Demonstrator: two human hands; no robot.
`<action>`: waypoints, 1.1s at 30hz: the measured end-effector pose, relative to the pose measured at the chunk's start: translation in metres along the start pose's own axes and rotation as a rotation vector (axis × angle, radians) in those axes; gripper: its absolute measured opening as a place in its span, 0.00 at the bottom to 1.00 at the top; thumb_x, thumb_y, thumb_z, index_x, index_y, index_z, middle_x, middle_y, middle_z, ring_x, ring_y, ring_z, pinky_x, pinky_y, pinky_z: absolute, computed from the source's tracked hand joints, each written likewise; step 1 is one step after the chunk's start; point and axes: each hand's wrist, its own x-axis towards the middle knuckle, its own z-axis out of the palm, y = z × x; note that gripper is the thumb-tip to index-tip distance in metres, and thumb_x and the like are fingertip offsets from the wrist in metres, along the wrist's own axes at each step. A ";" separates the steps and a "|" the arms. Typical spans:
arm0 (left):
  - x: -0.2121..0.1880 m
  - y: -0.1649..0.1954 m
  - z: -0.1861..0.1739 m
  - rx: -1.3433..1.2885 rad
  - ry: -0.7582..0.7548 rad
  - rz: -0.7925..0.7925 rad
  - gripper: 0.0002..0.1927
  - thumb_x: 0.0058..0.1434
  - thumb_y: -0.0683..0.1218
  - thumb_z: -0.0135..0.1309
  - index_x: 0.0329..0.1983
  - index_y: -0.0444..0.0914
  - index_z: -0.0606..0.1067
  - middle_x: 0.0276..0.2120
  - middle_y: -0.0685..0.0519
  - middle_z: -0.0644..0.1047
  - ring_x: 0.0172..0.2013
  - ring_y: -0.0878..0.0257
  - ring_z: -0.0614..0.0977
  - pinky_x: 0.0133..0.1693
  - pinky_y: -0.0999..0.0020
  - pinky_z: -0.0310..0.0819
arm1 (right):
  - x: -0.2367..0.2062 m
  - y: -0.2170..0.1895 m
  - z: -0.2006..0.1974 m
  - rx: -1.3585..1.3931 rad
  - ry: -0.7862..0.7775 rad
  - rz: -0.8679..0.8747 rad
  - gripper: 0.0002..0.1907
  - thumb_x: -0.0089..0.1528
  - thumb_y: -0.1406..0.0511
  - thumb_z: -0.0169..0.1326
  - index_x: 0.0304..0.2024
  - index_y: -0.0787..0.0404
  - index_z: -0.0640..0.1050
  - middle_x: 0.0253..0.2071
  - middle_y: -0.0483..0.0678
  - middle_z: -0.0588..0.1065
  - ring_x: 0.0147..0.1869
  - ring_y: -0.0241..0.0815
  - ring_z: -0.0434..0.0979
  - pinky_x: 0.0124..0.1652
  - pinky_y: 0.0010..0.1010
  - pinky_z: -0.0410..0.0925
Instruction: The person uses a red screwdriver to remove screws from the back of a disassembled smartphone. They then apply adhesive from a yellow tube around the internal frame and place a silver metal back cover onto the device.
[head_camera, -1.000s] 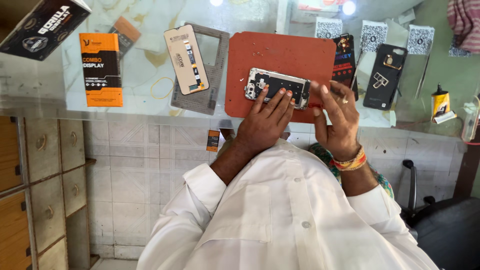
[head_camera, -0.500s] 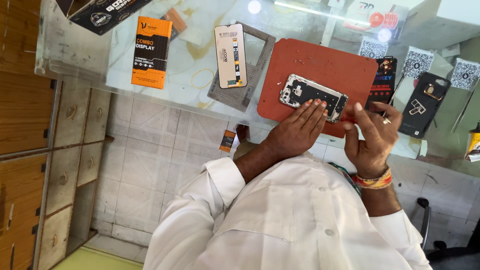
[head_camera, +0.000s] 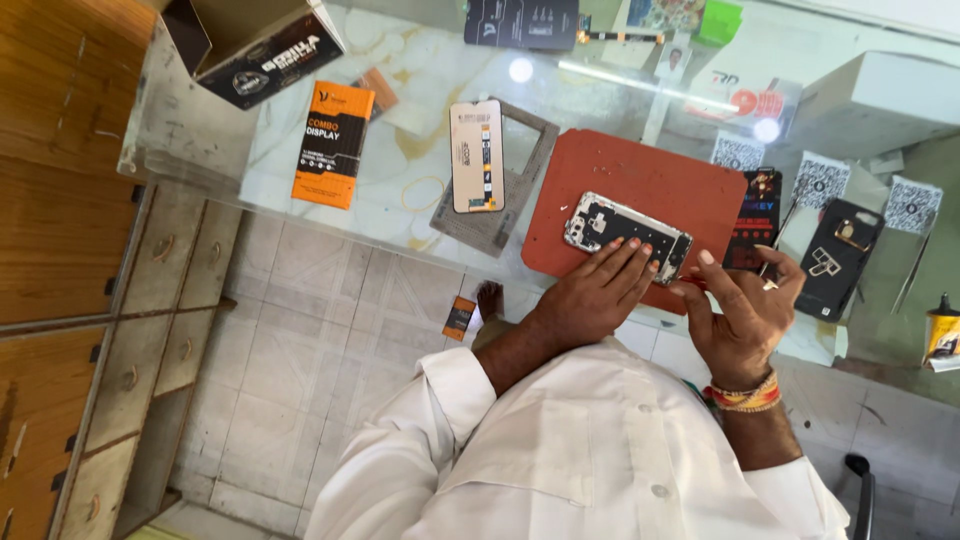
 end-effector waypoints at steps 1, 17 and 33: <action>-0.003 0.002 0.002 -0.001 -0.004 -0.002 0.22 0.70 0.45 0.47 0.63 0.28 0.72 0.65 0.37 0.71 0.68 0.45 0.72 0.71 0.49 0.64 | -0.001 -0.002 0.000 0.007 -0.009 0.001 0.21 0.64 0.67 0.67 0.58 0.63 0.78 0.38 0.45 0.82 0.37 0.41 0.77 0.63 0.50 0.64; -0.006 -0.009 0.016 -0.011 0.019 -0.001 0.22 0.70 0.45 0.47 0.63 0.27 0.72 0.65 0.36 0.72 0.68 0.45 0.72 0.70 0.49 0.64 | -0.012 0.020 0.023 0.039 -0.097 0.021 0.31 0.63 0.73 0.63 0.66 0.62 0.66 0.40 0.53 0.81 0.43 0.48 0.83 0.42 0.37 0.74; -0.034 -0.012 0.028 0.010 0.079 0.010 0.19 0.69 0.44 0.48 0.58 0.28 0.76 0.62 0.38 0.75 0.67 0.47 0.73 0.71 0.50 0.63 | 0.057 0.025 0.134 0.298 -0.007 -0.007 0.33 0.70 0.78 0.56 0.73 0.65 0.56 0.46 0.58 0.81 0.49 0.49 0.86 0.47 0.35 0.80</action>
